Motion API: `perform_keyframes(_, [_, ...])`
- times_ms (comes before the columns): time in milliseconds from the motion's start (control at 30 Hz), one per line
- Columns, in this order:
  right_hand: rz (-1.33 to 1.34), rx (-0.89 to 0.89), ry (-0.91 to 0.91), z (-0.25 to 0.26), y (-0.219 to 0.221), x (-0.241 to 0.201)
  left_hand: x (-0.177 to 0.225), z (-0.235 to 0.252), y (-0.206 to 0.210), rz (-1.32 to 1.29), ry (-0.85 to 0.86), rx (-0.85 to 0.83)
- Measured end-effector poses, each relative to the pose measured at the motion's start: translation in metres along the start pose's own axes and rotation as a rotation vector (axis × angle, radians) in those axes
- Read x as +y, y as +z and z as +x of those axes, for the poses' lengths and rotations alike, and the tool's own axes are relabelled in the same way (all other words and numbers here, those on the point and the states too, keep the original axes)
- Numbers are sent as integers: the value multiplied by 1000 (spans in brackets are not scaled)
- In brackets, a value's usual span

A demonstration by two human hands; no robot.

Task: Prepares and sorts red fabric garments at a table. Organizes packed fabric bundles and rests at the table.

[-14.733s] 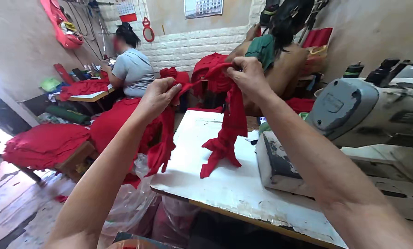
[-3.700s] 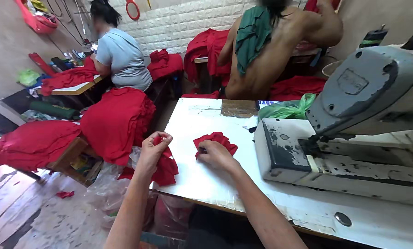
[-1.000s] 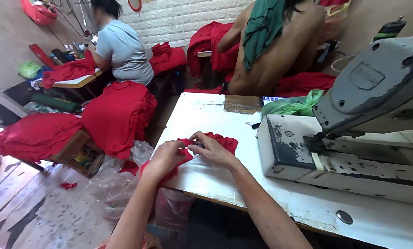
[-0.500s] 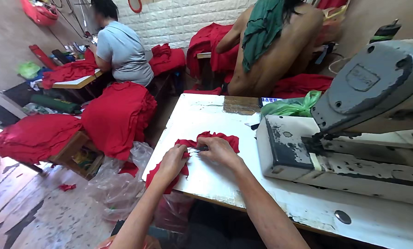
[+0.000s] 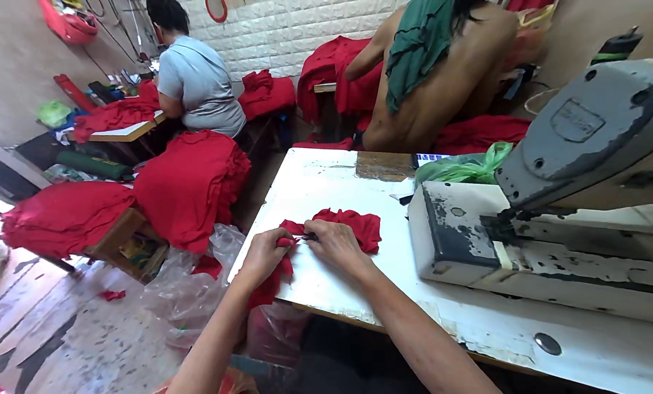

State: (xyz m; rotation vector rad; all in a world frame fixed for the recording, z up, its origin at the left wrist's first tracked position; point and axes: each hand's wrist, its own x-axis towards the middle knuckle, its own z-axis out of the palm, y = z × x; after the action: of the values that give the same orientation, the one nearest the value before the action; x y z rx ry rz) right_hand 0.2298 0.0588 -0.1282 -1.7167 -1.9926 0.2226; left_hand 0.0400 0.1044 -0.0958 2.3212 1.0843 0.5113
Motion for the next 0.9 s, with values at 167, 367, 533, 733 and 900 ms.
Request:
perform_keyframes(167, [45, 70, -33, 2, 11, 3, -3, -3, -8, -102, 1, 65])
perform_keyframes(367, [305, 56, 266, 6, -20, 15, -13, 1, -15, -215, -122, 288])
perform_keyframes(533, [78, -85, 421, 3, -35, 19, 11, 21, -3, 36, -48, 5])
perform_keyframes(733, [321, 188, 349, 3, -37, 39, 10, 51, 20, 151, 22, -65])
perform_keyframes(900, [591, 465, 337, 4, -40, 55, 9, 38, -14, -52, 68, 239])
